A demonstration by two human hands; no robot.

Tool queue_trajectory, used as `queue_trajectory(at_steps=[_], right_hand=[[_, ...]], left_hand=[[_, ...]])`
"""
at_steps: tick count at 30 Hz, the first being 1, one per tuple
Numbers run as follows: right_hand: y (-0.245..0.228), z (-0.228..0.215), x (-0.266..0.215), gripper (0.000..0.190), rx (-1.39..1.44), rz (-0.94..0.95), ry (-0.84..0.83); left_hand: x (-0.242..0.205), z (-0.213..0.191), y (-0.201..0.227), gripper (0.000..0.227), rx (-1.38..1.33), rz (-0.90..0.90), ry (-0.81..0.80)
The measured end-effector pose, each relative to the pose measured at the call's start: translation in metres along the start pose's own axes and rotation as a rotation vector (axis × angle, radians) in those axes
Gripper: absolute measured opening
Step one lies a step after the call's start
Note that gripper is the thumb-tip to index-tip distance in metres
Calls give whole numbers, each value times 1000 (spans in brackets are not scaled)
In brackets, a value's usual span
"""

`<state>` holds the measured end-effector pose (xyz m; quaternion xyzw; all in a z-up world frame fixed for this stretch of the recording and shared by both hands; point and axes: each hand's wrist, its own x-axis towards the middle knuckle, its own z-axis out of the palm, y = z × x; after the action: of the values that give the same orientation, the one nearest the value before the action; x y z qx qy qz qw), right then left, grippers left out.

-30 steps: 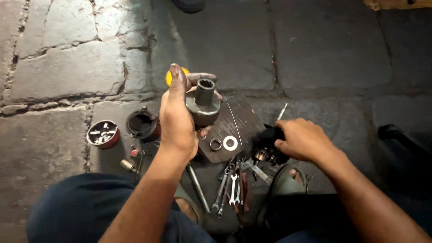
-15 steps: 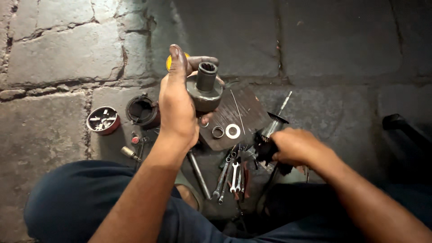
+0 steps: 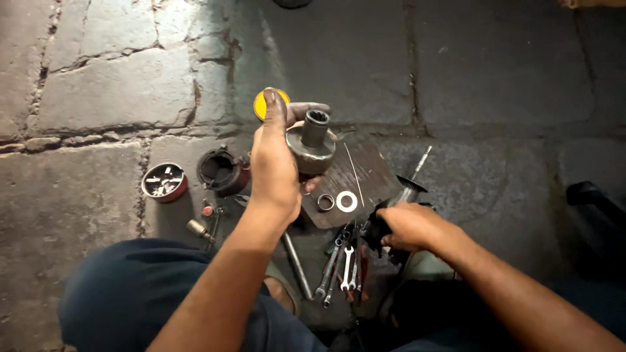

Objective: The person cleans and lubricates metal components of a mechanical drive assembly by hand and using a thin metal tool to apply grease and align internal pieces.

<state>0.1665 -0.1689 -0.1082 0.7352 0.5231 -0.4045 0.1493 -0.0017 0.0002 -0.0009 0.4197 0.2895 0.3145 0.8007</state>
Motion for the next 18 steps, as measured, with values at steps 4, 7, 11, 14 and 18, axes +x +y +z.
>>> queue_trajectory(at_steps=[4,7,11,14,18], right_hand=[[-2,3,3,46,-6,-49,-18],[-2,7,5,48,-14,-105,4],[-5,6,7,49,-32,-126,-3],[-8,1,3,45,-33,-123,-5],[-8,-3,0,35,-35,-54,-50]], left_hand=[[0,-1,2,77,25,9,-17],[-4,-1,4,83,39,43,-84],[-7,1,7,94,-11,70,-226],[-8,2,5,100,-60,82,-280],[-8,1,4,101,-12,113,-295]])
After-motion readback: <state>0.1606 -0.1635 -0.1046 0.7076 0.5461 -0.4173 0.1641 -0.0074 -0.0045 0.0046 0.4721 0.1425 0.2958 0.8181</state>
